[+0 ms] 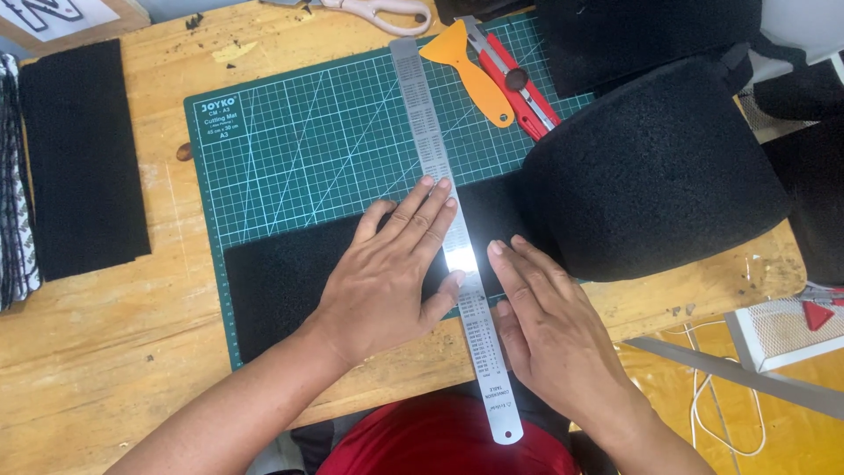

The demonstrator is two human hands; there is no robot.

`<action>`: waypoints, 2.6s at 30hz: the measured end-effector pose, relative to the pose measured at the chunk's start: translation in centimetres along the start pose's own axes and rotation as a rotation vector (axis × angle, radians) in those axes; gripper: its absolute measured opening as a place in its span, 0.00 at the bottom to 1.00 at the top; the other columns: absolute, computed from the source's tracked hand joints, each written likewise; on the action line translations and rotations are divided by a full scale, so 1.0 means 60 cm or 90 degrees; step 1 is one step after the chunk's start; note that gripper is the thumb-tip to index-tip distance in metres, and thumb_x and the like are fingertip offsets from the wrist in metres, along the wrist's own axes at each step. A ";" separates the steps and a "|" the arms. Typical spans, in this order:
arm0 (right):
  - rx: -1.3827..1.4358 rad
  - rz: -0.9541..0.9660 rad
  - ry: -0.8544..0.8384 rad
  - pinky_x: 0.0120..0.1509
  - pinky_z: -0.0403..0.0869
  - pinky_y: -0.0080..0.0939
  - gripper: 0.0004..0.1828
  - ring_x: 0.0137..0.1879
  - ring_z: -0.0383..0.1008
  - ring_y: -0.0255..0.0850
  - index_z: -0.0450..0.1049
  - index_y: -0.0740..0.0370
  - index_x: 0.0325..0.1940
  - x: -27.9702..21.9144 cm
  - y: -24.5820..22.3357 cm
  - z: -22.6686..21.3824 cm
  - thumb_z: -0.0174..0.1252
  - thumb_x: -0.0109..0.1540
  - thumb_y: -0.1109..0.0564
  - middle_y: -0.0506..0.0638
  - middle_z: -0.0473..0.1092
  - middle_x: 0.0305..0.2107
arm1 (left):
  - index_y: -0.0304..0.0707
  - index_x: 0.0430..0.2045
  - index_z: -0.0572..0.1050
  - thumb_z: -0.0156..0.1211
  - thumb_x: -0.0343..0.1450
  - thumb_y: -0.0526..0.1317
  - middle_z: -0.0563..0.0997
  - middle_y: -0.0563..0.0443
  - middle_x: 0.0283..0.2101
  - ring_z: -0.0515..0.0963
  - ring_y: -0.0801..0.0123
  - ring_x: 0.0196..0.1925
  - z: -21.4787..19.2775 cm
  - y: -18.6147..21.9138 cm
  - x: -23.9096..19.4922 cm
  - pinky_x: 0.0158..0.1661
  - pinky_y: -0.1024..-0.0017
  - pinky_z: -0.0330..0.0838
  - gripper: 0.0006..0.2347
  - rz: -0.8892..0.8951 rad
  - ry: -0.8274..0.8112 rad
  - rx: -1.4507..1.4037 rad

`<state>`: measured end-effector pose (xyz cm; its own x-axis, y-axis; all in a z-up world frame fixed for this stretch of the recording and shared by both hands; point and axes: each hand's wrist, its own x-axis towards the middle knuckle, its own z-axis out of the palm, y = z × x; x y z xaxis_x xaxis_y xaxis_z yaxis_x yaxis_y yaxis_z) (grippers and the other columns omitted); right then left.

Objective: The person aligns a metal ruler on a piece of black fabric placed on a green cutting mat. Using a red utility knife, they cut the fabric along the ruler's edge to create a straight line. The person then repositions the ruler and cuts the fabric again to trim it to the desired size.

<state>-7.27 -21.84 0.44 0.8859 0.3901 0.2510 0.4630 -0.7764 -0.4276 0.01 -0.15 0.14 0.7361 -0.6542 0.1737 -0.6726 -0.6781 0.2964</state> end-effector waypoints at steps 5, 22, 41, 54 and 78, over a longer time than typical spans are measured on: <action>0.015 0.000 -0.003 0.77 0.63 0.54 0.30 0.75 0.62 0.58 0.55 0.71 0.75 -0.001 0.005 0.002 0.47 0.68 0.60 0.63 0.66 0.64 | 0.29 0.70 0.58 0.48 0.76 0.52 0.56 0.38 0.77 0.51 0.56 0.80 -0.001 0.000 0.002 0.72 0.52 0.46 0.30 -0.005 -0.004 -0.012; 0.025 0.016 -0.014 0.76 0.63 0.54 0.31 0.76 0.60 0.56 0.55 0.68 0.76 -0.004 0.007 0.001 0.48 0.68 0.59 0.62 0.65 0.66 | 0.29 0.70 0.59 0.46 0.77 0.53 0.57 0.38 0.76 0.52 0.57 0.79 0.000 0.002 0.005 0.72 0.54 0.46 0.30 -0.009 -0.013 -0.002; 0.018 0.002 -0.004 0.76 0.64 0.55 0.30 0.75 0.61 0.58 0.56 0.70 0.74 -0.001 0.002 0.000 0.48 0.68 0.60 0.62 0.66 0.65 | 0.29 0.71 0.57 0.47 0.77 0.53 0.56 0.38 0.77 0.52 0.56 0.80 0.002 0.000 0.002 0.72 0.53 0.46 0.31 -0.003 -0.007 -0.001; 0.009 0.010 -0.004 0.76 0.64 0.54 0.30 0.75 0.62 0.56 0.55 0.69 0.75 -0.002 0.003 0.003 0.47 0.68 0.60 0.61 0.65 0.66 | 0.29 0.70 0.59 0.50 0.76 0.53 0.57 0.39 0.76 0.53 0.57 0.79 0.002 0.000 0.002 0.71 0.52 0.48 0.31 -0.005 0.008 -0.003; 0.007 0.002 -0.007 0.77 0.64 0.54 0.31 0.75 0.61 0.57 0.56 0.69 0.75 -0.003 0.004 0.003 0.49 0.68 0.60 0.61 0.65 0.66 | 0.28 0.69 0.60 0.52 0.75 0.53 0.58 0.39 0.76 0.54 0.57 0.79 0.005 -0.001 0.002 0.71 0.53 0.48 0.31 -0.001 0.011 -0.005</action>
<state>-7.31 -22.02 0.14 0.8872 0.3934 0.2408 0.4611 -0.7723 -0.4371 0.12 -0.33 -0.11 0.7388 -0.6469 0.1891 -0.6704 -0.6767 0.3043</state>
